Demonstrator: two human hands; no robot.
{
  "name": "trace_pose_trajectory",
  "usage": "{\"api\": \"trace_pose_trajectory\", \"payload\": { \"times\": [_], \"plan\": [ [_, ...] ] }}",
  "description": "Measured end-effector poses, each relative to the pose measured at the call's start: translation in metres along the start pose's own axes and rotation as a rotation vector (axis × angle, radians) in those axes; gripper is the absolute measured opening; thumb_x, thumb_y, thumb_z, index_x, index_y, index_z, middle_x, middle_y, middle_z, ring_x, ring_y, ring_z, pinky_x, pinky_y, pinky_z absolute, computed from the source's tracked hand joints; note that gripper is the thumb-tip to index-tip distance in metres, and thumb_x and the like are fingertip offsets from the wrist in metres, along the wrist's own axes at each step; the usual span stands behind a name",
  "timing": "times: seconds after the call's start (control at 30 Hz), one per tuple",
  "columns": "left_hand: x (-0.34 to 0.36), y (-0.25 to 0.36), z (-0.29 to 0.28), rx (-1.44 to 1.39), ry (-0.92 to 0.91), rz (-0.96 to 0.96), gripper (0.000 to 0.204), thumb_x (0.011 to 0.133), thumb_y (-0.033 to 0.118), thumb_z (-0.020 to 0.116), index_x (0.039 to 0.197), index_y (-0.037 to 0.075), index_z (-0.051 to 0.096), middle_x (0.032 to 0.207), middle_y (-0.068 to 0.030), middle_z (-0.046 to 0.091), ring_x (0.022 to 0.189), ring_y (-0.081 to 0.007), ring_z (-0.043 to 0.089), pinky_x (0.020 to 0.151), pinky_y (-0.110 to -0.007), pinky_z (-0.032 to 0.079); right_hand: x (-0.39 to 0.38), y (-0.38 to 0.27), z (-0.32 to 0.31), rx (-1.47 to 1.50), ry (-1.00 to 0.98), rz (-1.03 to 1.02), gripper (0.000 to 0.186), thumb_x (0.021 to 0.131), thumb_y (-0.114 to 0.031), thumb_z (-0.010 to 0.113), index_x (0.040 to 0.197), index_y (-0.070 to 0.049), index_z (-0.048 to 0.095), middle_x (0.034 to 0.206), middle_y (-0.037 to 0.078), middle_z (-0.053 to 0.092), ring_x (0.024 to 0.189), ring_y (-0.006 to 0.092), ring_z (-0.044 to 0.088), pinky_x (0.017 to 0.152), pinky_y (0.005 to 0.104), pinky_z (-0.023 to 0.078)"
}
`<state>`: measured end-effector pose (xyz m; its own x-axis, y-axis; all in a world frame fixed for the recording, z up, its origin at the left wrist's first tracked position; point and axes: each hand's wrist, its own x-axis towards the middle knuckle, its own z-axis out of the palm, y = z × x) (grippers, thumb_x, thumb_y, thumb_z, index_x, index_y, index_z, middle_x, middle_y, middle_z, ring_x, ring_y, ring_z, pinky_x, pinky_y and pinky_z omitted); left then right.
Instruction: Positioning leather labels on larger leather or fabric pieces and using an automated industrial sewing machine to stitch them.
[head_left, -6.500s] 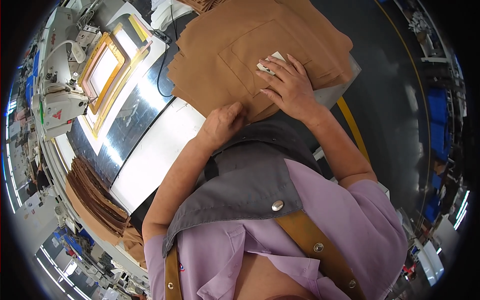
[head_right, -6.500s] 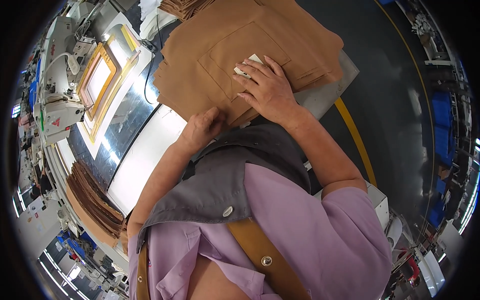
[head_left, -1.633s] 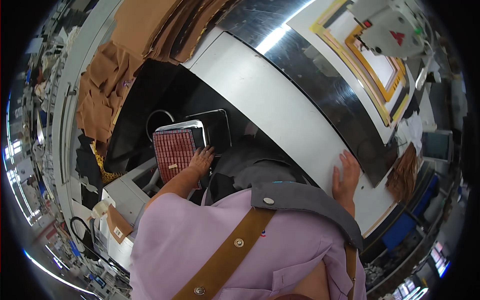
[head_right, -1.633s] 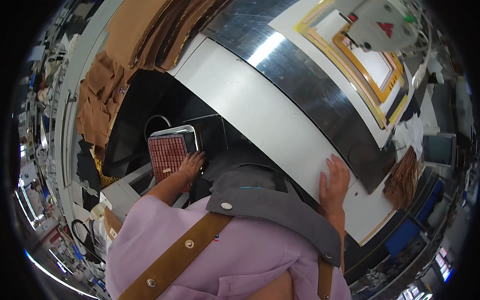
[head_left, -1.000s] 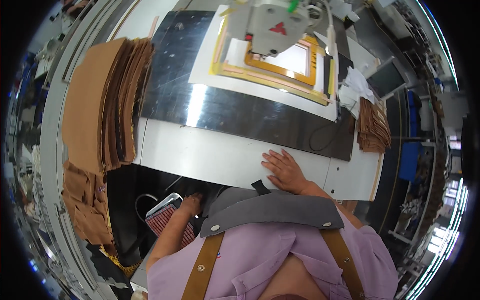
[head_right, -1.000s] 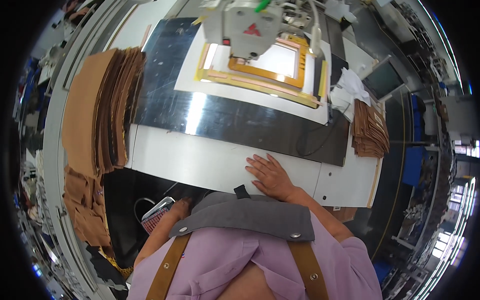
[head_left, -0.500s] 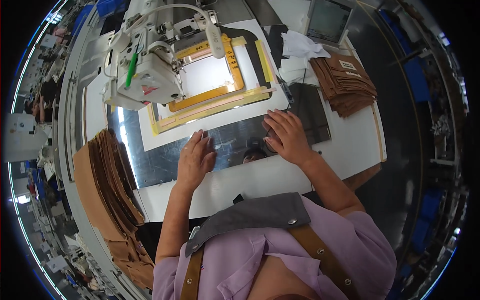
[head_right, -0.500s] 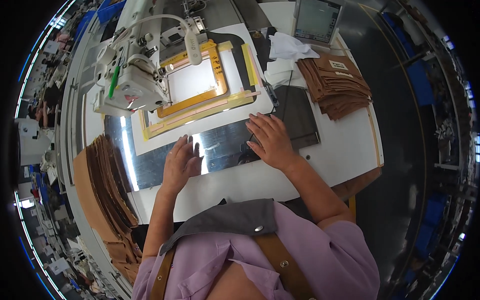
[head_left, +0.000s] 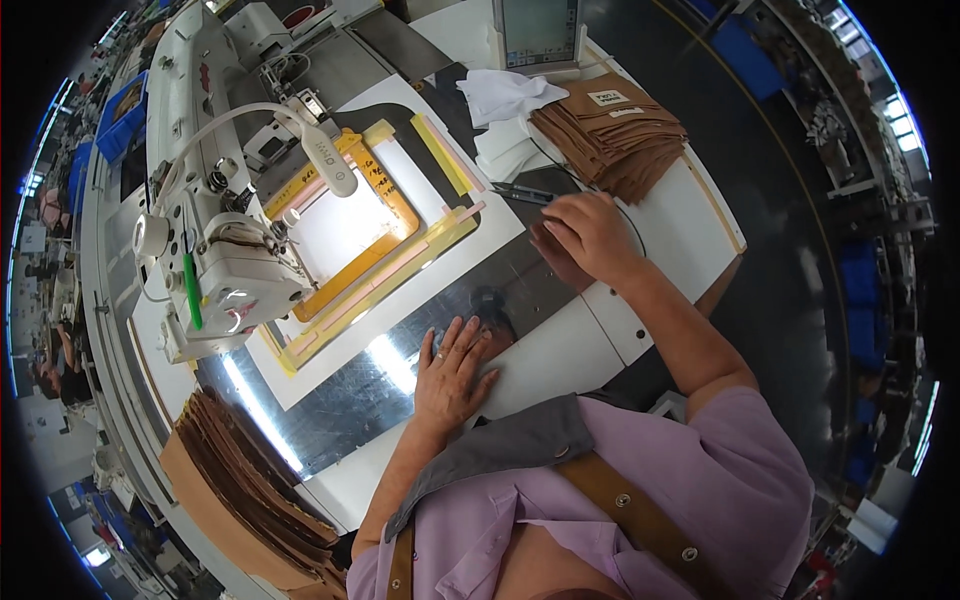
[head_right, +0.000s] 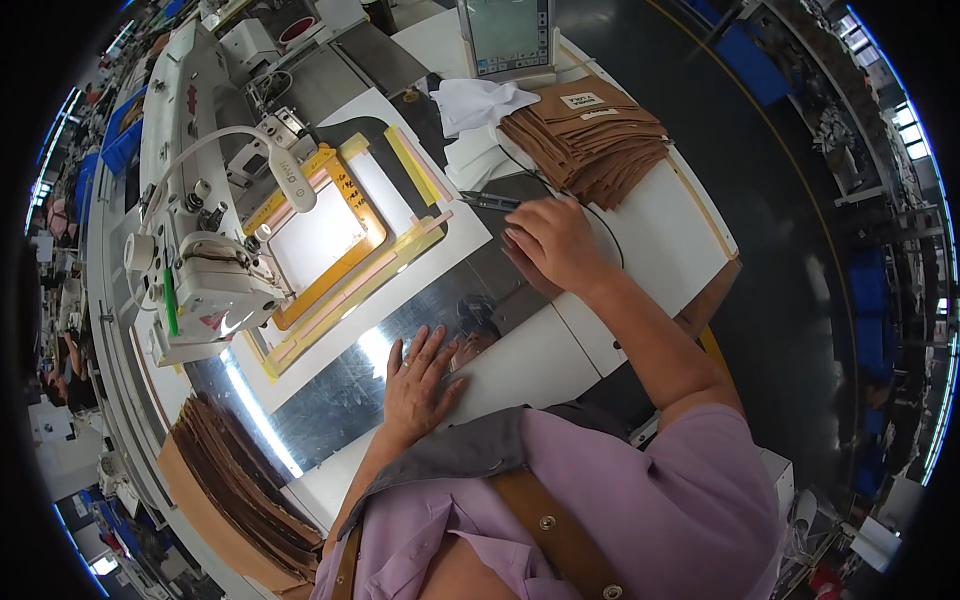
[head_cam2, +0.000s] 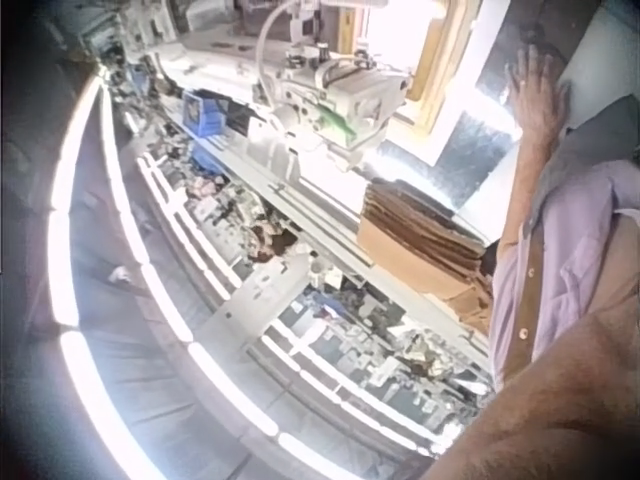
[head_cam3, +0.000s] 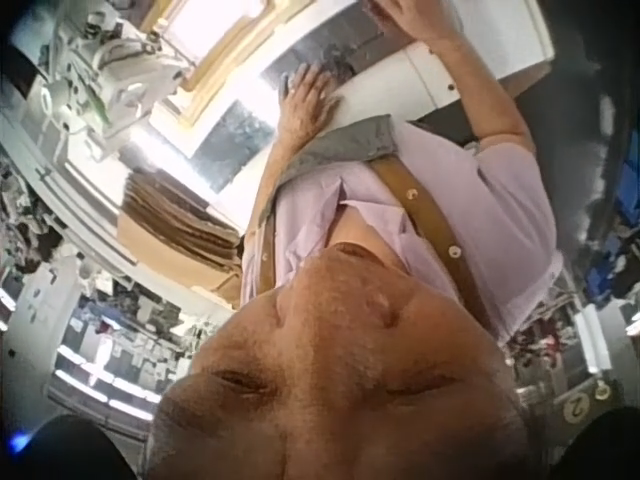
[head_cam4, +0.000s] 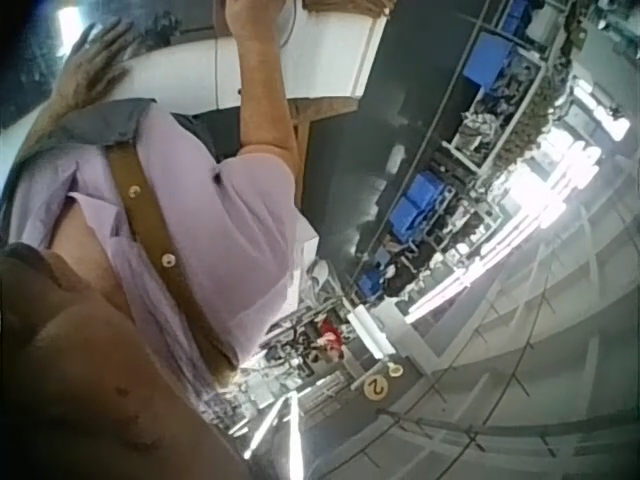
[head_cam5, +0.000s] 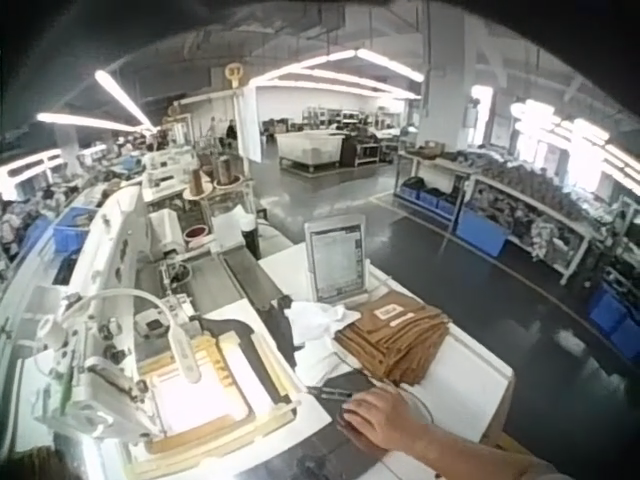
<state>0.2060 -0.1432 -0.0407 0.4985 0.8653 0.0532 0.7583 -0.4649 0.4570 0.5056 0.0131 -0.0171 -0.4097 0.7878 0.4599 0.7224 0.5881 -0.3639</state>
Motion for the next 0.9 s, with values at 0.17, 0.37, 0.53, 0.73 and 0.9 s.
{"api": "trace_pose_trajectory", "payload": {
  "times": [0.17, 0.37, 0.53, 0.73, 0.9],
  "plan": [
    [0.002, 0.001, 0.007, 0.053, 0.024, 0.019, 0.063, 0.089, 0.038, 0.071, 0.144, 0.012, 0.053, 0.156, -0.0119, 0.044, 0.147, -0.0321, 0.037, 0.119, -0.058, 0.024, 0.088, 0.018, 0.047, -0.057, 0.136, 0.11, 0.024, 0.088, -0.025, 0.074, 0.102, -0.006, 0.071, 0.102, 0.011, 0.068, 0.096, 0.0298, 0.066, 0.084, 0.0417, 0.052],
    [0.001, 0.003, 0.006, 0.046, 0.07, 0.017, 0.059, 0.09, 0.036, 0.072, 0.141, 0.013, 0.055, 0.155, -0.0099, 0.045, 0.147, -0.0294, 0.038, 0.117, -0.056, 0.029, 0.133, 0.051, 0.069, -0.377, -0.148, 0.218, 0.023, 0.084, -0.025, 0.076, 0.092, -0.003, 0.075, 0.094, 0.019, 0.071, 0.093, 0.0319, 0.07, 0.079, 0.0438, 0.057],
    [-0.001, 0.004, 0.005, 0.061, 0.062, 0.008, 0.057, 0.09, 0.036, 0.072, 0.14, 0.013, 0.056, 0.155, -0.0097, 0.045, 0.147, -0.0286, 0.038, 0.117, -0.056, 0.029, 0.133, 0.071, 0.083, -0.392, -0.143, 0.182, 0.017, 0.082, -0.019, 0.068, 0.077, -0.004, 0.075, 0.078, 0.018, 0.072, 0.076, 0.035, 0.071, 0.073, 0.0462, 0.056],
    [-0.001, 0.004, 0.006, 0.089, 0.072, 0.011, 0.057, 0.09, 0.035, 0.072, 0.14, 0.014, 0.056, 0.156, -0.0085, 0.045, 0.147, -0.0282, 0.038, 0.117, -0.055, 0.029, 0.124, 0.077, 0.061, 0.057, -0.107, 0.323, 0.016, 0.086, -0.02, 0.071, 0.081, -0.006, 0.077, 0.077, 0.016, 0.071, 0.078, 0.0346, 0.071, 0.072, 0.0427, 0.055],
    [0.002, 0.006, 0.008, 0.098, 0.074, 0.011, 0.057, 0.089, 0.035, 0.072, 0.14, 0.013, 0.057, 0.155, -0.0078, 0.046, 0.146, -0.0285, 0.04, 0.118, -0.055, 0.028, 0.118, 0.076, 0.058, 0.266, -0.058, 0.47, 0.019, 0.088, -0.022, 0.072, 0.088, -0.003, 0.076, 0.078, 0.015, 0.072, 0.075, 0.0357, 0.069, 0.072, 0.0419, 0.054]
  ]
}}
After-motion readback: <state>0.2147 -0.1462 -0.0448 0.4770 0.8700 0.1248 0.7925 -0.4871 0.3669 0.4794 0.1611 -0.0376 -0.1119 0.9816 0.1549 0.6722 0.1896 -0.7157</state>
